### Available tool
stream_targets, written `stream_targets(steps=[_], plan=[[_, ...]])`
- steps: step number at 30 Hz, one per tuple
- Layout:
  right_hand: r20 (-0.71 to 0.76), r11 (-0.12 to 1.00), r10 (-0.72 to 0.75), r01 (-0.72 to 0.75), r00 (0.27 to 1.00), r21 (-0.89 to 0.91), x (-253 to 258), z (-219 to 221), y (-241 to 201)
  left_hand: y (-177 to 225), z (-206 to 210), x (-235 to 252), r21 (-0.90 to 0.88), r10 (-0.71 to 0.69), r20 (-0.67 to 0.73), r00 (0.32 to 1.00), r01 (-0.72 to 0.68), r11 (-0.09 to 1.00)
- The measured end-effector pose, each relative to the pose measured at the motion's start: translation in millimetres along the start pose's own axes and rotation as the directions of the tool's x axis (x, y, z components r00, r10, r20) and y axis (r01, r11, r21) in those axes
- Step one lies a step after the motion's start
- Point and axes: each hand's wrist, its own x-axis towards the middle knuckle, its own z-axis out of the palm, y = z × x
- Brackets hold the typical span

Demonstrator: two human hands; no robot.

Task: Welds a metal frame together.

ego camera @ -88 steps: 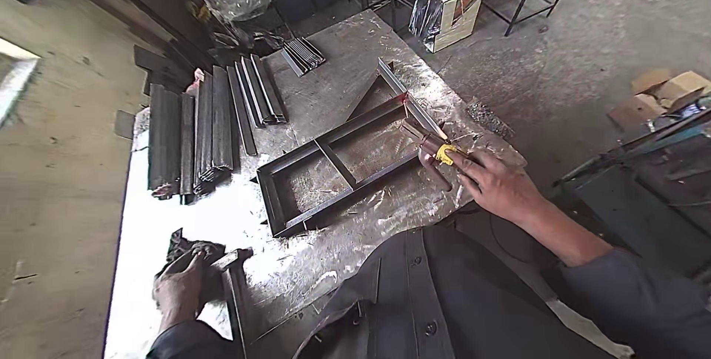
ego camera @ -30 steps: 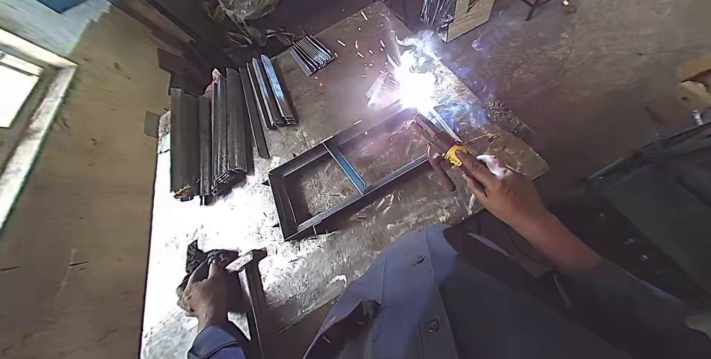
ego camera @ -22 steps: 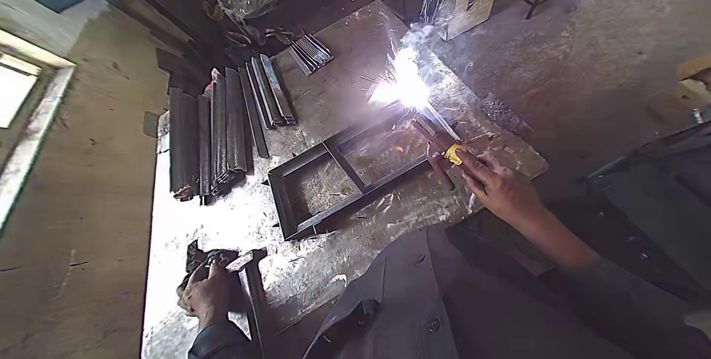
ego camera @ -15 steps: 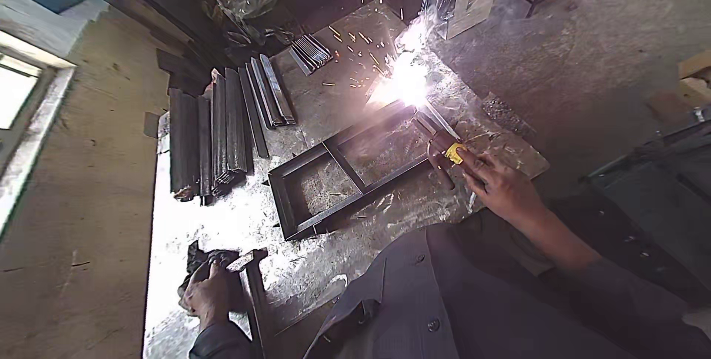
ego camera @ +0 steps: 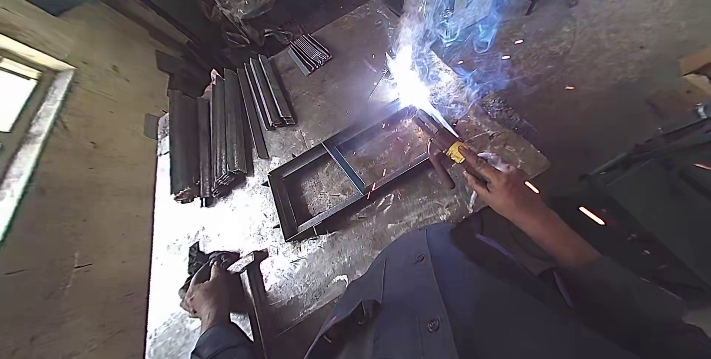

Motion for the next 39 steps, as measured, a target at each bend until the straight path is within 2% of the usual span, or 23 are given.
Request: stream_targets(steps=[9, 16, 30, 35, 39], plan=[[0.021, 1.0, -0.007, 0.007, 1.0, 0.002, 1, 0, 2, -11, 7, 10, -0.014, -0.006, -0.008, 1.0, 0.005, 1.0], [0.034, 1.0, 0.0, -0.001, 0.999, 0.019, 4, 0, 1, 3, 0, -2, -0.011, -0.009, 0.003, 1.0, 0.009, 1.0], [0.058, 1.0, 0.018, -0.018, 0.998, -0.008, 5, 0, -1, 1, 0, 1, -0.01, -0.008, 0.011, 1.0, 0.008, 1.0], [0.024, 1.0, -0.002, 0.002, 1.0, -0.003, 5, 1, 0, 0, 2, 1, -0.013, -0.008, 0.01, 1.0, 0.008, 1.0], [0.028, 0.998, -0.013, 0.014, 1.0, -0.058, 5, -7, -1, 4, -4, -4, -0.007, -0.007, 0.032, 0.999, 0.007, 1.0]])
